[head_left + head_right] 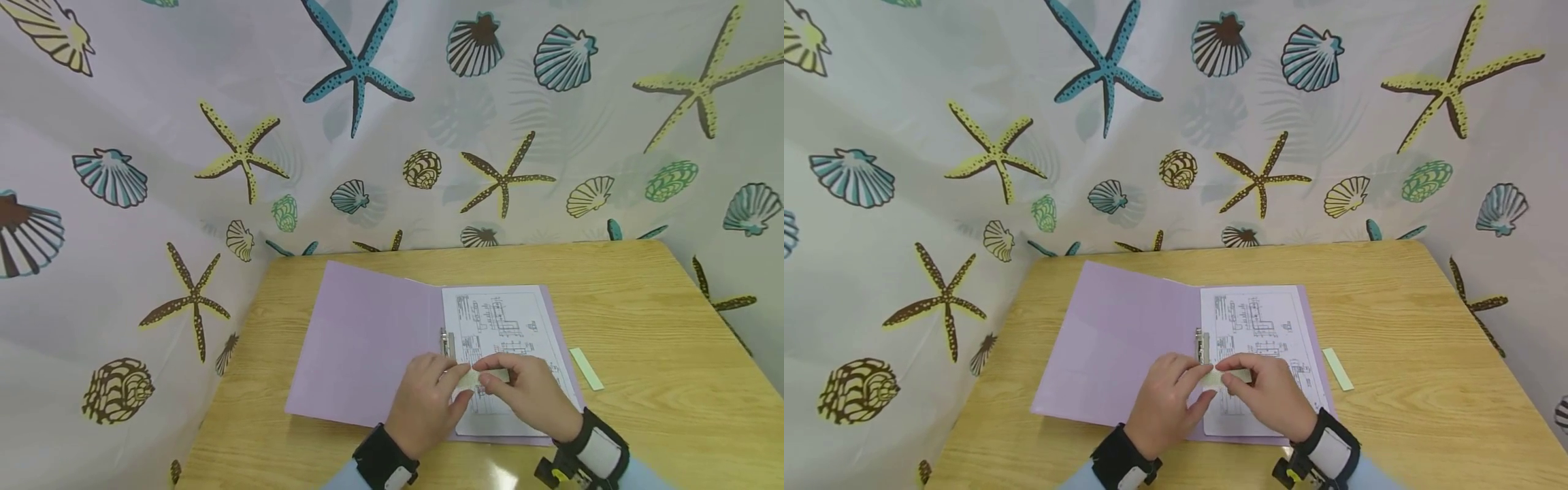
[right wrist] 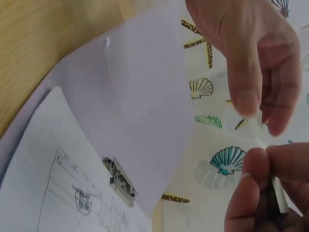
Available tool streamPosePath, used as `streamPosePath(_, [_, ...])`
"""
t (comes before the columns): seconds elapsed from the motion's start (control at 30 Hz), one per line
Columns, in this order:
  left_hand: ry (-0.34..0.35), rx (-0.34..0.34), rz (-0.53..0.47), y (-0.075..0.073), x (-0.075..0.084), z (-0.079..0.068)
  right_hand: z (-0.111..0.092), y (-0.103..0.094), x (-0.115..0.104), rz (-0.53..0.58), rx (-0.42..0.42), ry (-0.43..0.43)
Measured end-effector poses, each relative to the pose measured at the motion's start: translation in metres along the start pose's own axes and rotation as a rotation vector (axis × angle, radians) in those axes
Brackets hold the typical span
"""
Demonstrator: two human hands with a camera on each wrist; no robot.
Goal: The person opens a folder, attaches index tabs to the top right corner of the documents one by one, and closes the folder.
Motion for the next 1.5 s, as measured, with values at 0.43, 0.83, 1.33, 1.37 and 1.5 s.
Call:
streamPosePath(0.43, [0.016, -0.237, 0.107, 0.046, -0.005, -0.012, 0.015, -0.076, 0.095, -0.136, 0.077, 0.338])
streamPosePath(0.83, [-0.061, -0.653, 0.255, 0.104, -0.017, -0.038, 0.022, -0.092, 0.153, -0.204, 0.029, 0.477])
streamPosePath(1.33, [-0.089, -0.762, 0.213, 0.117, -0.020, -0.050, 0.029, -0.091, 0.181, -0.229, 0.042, 0.532])
streamPosePath(1.37, [-0.089, -0.764, 0.213, 0.117, -0.020, -0.050, 0.029, -0.090, 0.183, -0.232, 0.043, 0.537])
streamPosePath(1.5, [-0.093, -0.774, 0.207, 0.118, -0.021, -0.051, 0.033, -0.086, 0.188, -0.237, 0.036, 0.556])
Point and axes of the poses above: each hand's wrist, its own z-axis towards the middle knuckle, its own y-axis out of the palm, x = y × z, the point moved 8 cm from there along z, towards the middle knuckle, and after that the axes turned 11 degrees about -y, right-handed, at the moved point
